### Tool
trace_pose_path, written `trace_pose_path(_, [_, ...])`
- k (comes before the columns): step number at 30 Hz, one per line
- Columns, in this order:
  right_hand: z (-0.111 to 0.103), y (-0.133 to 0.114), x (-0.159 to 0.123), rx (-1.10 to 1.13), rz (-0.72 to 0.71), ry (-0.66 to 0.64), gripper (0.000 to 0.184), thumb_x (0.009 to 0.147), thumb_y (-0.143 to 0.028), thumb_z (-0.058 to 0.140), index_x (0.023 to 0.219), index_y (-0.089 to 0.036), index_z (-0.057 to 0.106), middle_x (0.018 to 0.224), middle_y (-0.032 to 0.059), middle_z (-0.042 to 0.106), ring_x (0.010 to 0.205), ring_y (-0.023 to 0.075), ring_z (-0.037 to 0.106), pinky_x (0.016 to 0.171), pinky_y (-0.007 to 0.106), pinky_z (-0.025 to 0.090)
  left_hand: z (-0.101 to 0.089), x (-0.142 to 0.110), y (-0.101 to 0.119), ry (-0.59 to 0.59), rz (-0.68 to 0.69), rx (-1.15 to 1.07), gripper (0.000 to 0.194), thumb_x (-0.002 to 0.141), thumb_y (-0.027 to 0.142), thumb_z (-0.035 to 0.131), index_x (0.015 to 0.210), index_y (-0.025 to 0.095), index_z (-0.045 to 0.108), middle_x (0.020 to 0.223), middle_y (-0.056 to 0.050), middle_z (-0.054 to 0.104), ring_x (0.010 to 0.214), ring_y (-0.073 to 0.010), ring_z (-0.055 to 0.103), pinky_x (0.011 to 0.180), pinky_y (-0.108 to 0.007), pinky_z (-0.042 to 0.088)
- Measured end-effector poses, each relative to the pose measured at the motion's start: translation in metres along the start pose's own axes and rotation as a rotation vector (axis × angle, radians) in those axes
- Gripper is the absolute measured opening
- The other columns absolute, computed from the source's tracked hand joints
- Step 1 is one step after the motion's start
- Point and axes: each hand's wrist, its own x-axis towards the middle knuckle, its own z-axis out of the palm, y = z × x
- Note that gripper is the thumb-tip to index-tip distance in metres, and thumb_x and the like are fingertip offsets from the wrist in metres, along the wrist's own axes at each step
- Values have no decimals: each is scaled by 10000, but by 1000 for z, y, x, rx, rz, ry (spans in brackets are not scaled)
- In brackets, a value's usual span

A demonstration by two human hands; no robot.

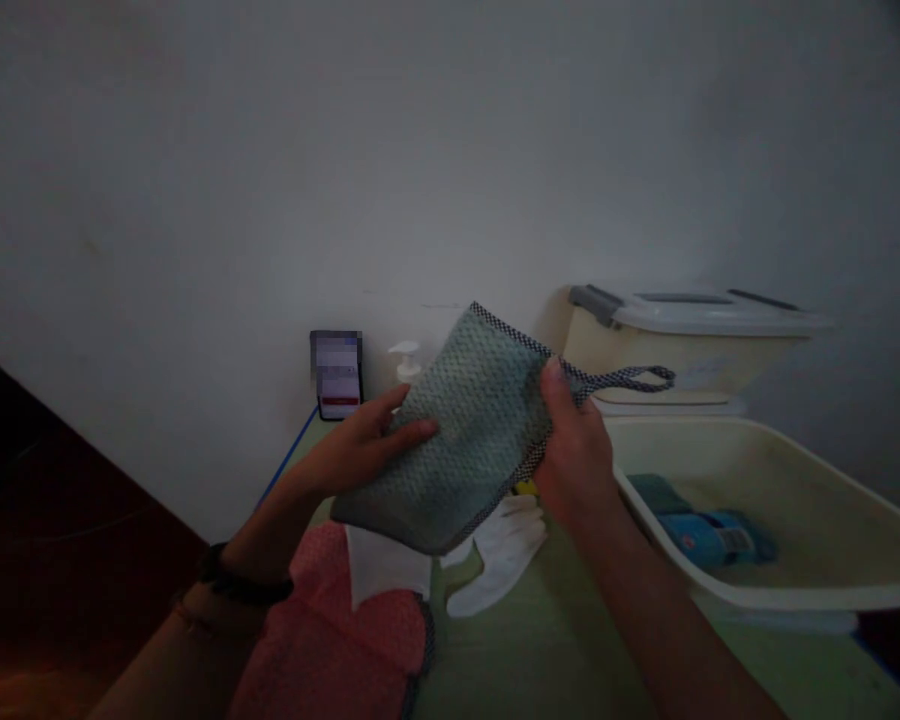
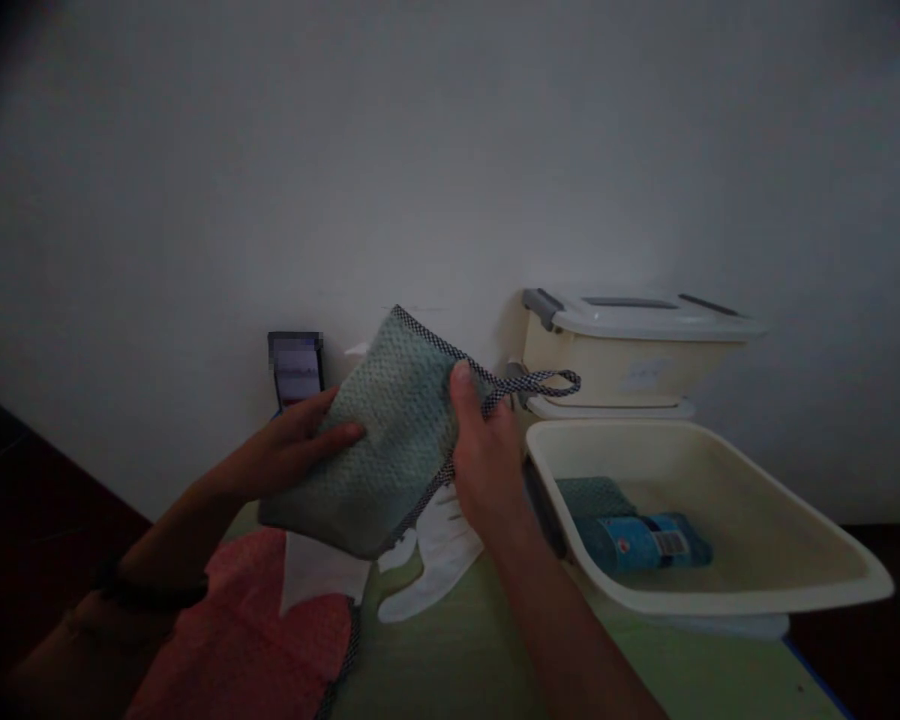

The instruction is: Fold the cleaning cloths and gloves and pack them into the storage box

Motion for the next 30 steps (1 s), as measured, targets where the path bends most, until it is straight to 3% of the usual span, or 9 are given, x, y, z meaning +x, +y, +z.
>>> trace_pose_path(2, [4,-5,-2,34,-4,-95,494,820,-558,522,1158,-206,601,1159,68,670,1118,214,590,959,361,445,1,-3,8,111,27,-14,385,841,399,581,1151,180,519,1129,-71,655,991,-243,624,771,-295,523])
trace_pose_path(5, [7,-10,-6,54,2,-350,431,801,-448,615,1176,-237,597,1220,38,646,1153,188,572,1019,344,398,2,-5,16,263,31,-40,377,821,449,582,1079,182,515,1059,-62,660,911,-231,638,718,-295,531])
trace_pose_path(8, [11,-15,-3,14,-27,-402,349,809,-341,627,1136,-220,623,1197,38,658,1134,183,582,1018,344,400,0,-6,19,341,10,-92,373,799,455,600,1037,183,507,1000,-49,662,862,-214,646,701,-290,533])
trace_pose_path(11, [17,-20,7,20,-33,-351,261,795,-296,636,1032,-189,663,1103,48,696,1043,199,626,959,360,447,-5,-7,20,290,-21,-209,389,787,404,626,1089,182,520,1015,-54,675,872,-214,657,723,-289,533])
trace_pose_path(15, [22,-22,11,47,29,-320,203,772,-291,657,929,-163,674,993,50,720,936,204,656,882,354,483,-14,-12,16,113,-50,-338,435,777,323,656,1167,170,540,1028,-68,693,844,-206,673,766,-306,525])
trace_pose_path(20, [13,-25,5,30,-60,-433,181,813,-260,611,959,-179,681,930,20,698,955,195,620,869,328,469,-24,-12,0,-23,-97,-222,354,750,318,683,1048,136,624,1036,-82,693,960,-235,628,857,-346,481])
trace_pose_path(23, [5,-30,5,-94,-213,-546,181,808,-174,587,938,-211,708,874,-1,627,898,167,582,818,287,458,-25,-9,-11,-8,-101,-161,272,726,297,702,947,150,642,983,-55,690,936,-221,612,840,-331,466])
trace_pose_path(26, [-2,-33,6,-145,-287,-629,295,794,-95,539,928,-266,740,855,-2,516,816,136,538,740,262,437,-23,-6,-16,8,-90,-179,235,731,314,689,897,161,621,880,-25,676,816,-181,612,747,-289,468])
trace_pose_path(30, [-4,-34,7,-139,-307,-577,294,781,-111,574,931,-304,736,845,-3,500,840,140,522,761,282,416,-19,-4,-13,66,-56,-287,271,753,379,674,875,158,577,772,-19,654,698,-135,605,656,-243,471])
